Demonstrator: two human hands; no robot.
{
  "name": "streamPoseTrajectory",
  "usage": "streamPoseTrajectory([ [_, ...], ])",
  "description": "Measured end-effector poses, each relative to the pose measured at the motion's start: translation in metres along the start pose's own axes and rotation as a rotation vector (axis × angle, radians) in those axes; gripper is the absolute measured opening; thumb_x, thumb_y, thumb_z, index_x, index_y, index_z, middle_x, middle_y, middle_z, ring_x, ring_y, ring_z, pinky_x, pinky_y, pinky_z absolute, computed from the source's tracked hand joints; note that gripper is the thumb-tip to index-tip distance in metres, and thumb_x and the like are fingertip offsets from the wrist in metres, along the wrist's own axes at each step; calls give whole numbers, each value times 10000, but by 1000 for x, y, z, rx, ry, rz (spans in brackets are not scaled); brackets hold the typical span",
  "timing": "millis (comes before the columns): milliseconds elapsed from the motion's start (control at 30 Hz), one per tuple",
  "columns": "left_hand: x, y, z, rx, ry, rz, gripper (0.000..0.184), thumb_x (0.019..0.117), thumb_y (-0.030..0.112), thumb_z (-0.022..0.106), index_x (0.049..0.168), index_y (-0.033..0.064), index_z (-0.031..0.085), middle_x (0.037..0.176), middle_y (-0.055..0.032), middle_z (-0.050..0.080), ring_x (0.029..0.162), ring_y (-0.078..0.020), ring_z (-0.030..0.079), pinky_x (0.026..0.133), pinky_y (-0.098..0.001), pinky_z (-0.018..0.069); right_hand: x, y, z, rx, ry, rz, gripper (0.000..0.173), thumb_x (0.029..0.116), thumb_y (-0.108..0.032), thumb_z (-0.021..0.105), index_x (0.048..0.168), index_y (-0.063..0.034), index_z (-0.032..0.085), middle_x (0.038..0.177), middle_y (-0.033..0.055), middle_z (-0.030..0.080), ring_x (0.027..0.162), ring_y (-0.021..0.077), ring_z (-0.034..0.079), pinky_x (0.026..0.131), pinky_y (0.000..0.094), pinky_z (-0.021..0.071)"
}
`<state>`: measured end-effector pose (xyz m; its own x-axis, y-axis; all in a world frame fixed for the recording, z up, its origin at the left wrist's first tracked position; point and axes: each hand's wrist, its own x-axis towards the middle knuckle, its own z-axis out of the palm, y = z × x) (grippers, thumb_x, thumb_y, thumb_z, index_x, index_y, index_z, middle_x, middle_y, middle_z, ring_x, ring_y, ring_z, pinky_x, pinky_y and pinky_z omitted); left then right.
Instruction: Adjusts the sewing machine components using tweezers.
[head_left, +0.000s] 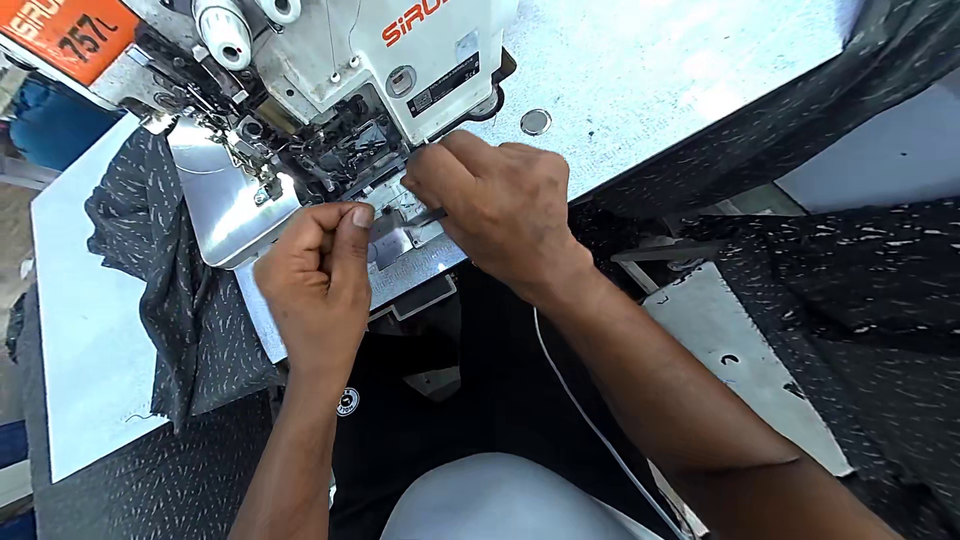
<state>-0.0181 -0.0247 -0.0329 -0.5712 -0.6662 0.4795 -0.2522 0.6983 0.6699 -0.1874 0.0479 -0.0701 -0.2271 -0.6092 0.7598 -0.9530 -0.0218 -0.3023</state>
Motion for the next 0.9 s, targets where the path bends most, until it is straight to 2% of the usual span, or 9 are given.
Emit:
streamPoseTrajectory([
  [167,1,-18,24,86,-6,-91,148,1031,186,648,1039,74,744,666,70,587,485,22,438,434,-144,343,8,17,-3,-35,-276,134,101,992,-184,632,993,-113,703,853,105,649,611,288,632,462,419,423],
  [333,1,-21,24,54,-25,-129,145,1026,193,658,1023,79,748,640,81,576,474,20,435,426,-148,341,-2,21,-35,99,-372,320,294,931,-337,709,1139,-129,697,1001,92,670,827,275,681,618,459,518],
  [467,0,-24,21,3,-3,-154,125,1013,163,671,1012,68,753,652,75,590,487,16,455,435,-145,357,-18,25,-60,229,-118,400,229,1037,-225,560,1071,-50,703,892,83,633,712,158,583,590,328,464],
  [533,-1,-25,20,-27,6,-166,123,1012,163,674,1009,66,749,678,75,602,512,14,476,453,-139,374,-20,26,-66,387,102,380,326,1096,-175,430,913,-17,649,808,45,586,732,95,581,645,265,485],
  [600,-1,-27,19,-79,10,-195,128,1014,170,671,1012,67,746,686,76,607,515,5,480,459,-146,383,-18,24,-64,566,285,339,408,1117,-209,339,823,-78,590,805,-2,590,834,81,625,769,274,534],
  [733,0,-29,20,-234,22,-296,129,1018,176,663,1002,78,746,641,70,578,434,-19,406,385,-172,325,-16,11,-47,854,379,361,491,1143,-373,257,863,-137,585,821,-84,595,752,-20,584,634,155,482],
  [800,0,-28,20,-289,23,-333,141,1022,175,657,1009,68,748,635,58,569,424,-28,388,377,-176,317,-20,7,-35,1102,308,375,469,1134,-406,321,956,-95,624,925,-14,658,797,81,684,651,262,618],
  [833,-1,-27,20,-309,27,-351,145,1023,174,655,1010,64,748,630,54,563,422,-30,381,373,-176,311,-22,6,-30,1182,253,360,414,1130,-350,386,1010,-40,632,1007,51,652,889,171,717,735,364,667],
  [900,-1,-27,20,-337,36,-382,149,1026,175,649,1008,64,746,621,52,556,418,-28,378,367,-171,306,-26,5,-21,1187,168,301,172,1058,-100,554,1066,54,630,1096,136,624,1003,237,703,849,414,667],
])
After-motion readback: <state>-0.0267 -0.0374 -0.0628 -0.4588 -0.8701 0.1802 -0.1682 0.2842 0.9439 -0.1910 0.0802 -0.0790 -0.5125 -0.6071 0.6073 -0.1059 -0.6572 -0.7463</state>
